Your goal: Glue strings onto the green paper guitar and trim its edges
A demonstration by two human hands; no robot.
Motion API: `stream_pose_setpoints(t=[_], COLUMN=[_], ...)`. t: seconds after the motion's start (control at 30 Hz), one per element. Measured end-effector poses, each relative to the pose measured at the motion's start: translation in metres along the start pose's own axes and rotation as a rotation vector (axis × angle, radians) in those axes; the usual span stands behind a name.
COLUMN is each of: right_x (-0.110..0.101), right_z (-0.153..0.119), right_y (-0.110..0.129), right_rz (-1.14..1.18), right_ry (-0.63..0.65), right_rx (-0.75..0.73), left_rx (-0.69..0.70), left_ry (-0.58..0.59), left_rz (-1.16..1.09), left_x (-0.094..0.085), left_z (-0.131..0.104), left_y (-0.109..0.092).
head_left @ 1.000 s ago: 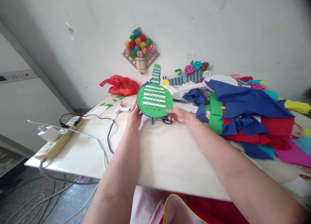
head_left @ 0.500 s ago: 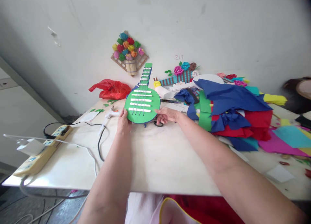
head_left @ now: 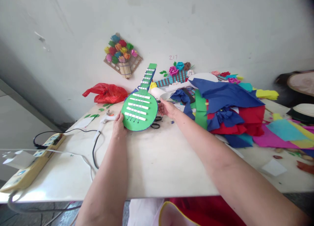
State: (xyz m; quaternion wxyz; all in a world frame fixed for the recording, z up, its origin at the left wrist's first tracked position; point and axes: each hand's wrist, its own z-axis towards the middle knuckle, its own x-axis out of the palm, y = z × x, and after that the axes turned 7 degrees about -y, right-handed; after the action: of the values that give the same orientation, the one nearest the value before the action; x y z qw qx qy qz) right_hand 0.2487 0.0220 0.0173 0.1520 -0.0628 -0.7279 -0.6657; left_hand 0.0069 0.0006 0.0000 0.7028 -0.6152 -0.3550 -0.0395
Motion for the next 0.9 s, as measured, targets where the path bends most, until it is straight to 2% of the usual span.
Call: stream_pose_setpoints(t=[0.23, 0.53, 0.7, 0.9], right_x=[0.006, 0.003, 0.005, 0.007], right_z=[0.000, -0.002, -0.003, -0.003], right_y=[-0.001, -0.003, -0.005, -0.005], right_rz=[-0.008, -0.010, -0.024, -0.009], right_ry=[-0.011, 0.175, 0.132, 0.158], right_rx=[-0.066, -0.163, -0.211, -0.234], left_rx=[0.021, 0.050, 0.067, 0.037], left_ry=[-0.026, -0.029, 0.011, 0.019], left_rz=[-0.002, 0.021, 0.017, 0.006], left_x=[0.004, -0.001, -0.003, -0.004], left_z=[-0.005, 0.001, 0.003, 0.006], left_y=[-0.002, 0.002, 0.004, 0.004])
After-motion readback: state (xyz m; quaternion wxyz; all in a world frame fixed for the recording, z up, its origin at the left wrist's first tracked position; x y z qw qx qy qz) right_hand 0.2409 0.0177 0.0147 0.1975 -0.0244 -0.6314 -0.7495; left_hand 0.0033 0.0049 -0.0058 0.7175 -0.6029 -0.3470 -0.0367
